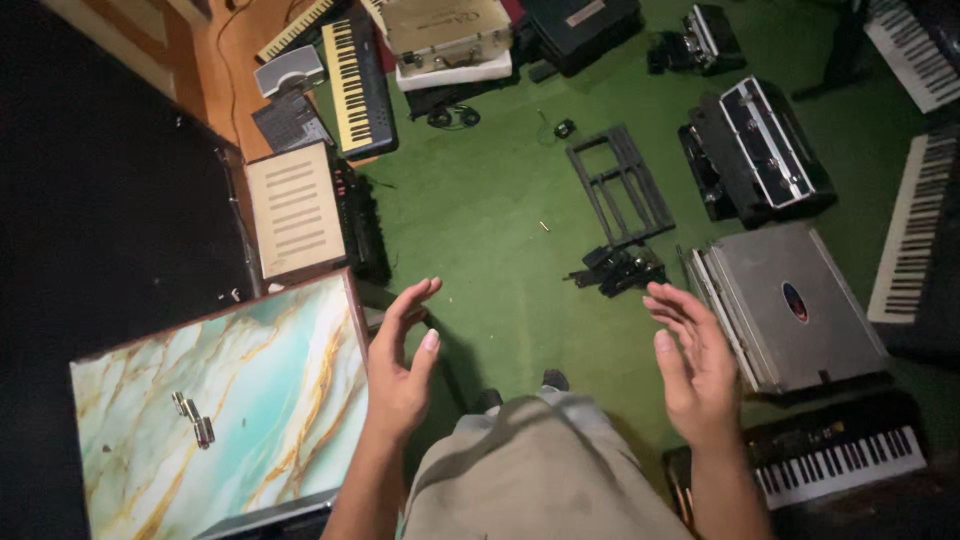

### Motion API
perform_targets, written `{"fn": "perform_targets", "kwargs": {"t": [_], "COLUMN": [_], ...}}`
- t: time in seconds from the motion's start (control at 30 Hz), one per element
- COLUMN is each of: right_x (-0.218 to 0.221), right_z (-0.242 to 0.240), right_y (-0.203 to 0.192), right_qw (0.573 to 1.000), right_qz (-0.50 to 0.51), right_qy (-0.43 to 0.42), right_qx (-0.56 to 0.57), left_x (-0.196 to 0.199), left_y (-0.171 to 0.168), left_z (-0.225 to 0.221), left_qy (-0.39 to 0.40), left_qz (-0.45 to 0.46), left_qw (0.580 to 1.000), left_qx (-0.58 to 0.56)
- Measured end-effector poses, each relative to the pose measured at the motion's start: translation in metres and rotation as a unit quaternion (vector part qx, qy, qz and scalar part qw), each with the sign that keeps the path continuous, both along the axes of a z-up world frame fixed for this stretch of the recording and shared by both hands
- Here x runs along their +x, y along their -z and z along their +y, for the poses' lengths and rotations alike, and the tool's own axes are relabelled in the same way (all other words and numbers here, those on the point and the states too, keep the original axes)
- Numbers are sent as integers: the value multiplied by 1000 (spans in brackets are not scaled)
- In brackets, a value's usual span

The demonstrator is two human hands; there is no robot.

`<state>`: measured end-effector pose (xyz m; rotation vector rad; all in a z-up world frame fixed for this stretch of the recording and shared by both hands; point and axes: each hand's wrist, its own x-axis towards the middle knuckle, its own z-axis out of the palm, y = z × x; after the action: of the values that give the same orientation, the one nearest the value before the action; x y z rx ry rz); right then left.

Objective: The person places a black foam insert into a silver hard case and then sets a black audio device into the foam. The person then picks up another foam insert from the floor and fits it into the case over the audio device.

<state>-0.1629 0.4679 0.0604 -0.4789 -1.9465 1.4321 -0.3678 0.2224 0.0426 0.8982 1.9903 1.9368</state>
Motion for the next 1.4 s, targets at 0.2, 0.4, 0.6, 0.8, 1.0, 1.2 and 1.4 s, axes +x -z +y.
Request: {"fn": "perform_targets", "kwargs": {"t": [0.2,0.4,0.6,0.8,1.0,1.2,1.4], "right_x": [-1,1,-11,-43,-98,-179,-249], "right_z": [39,81,111,128,136,133,120], "right_y": [2,-4,-5,-2,2,6,14], "right_qw": [999,997,994,993,993,995,998], "right_qz": [-23,-40,-39,-42,-53,-61,-51], "right_qy": [-36,-70,-100,-109,-106,-79,-43], "right_qx": [1,15,29,30,22,2,-7], "left_x": [15,38,46,20,-40,-129,-218], "left_y": [-9,-12,-13,-10,-7,-11,-17], "left_z": [29,61,81,96,107,107,101], "left_qy": [-33,-73,-110,-120,-116,-97,-46], "left_qz": [-6,-20,-23,-34,-28,-35,11], "left_qw": [999,997,993,992,993,994,997], "left_qx": [-4,24,22,-8,-11,-28,-56]}}
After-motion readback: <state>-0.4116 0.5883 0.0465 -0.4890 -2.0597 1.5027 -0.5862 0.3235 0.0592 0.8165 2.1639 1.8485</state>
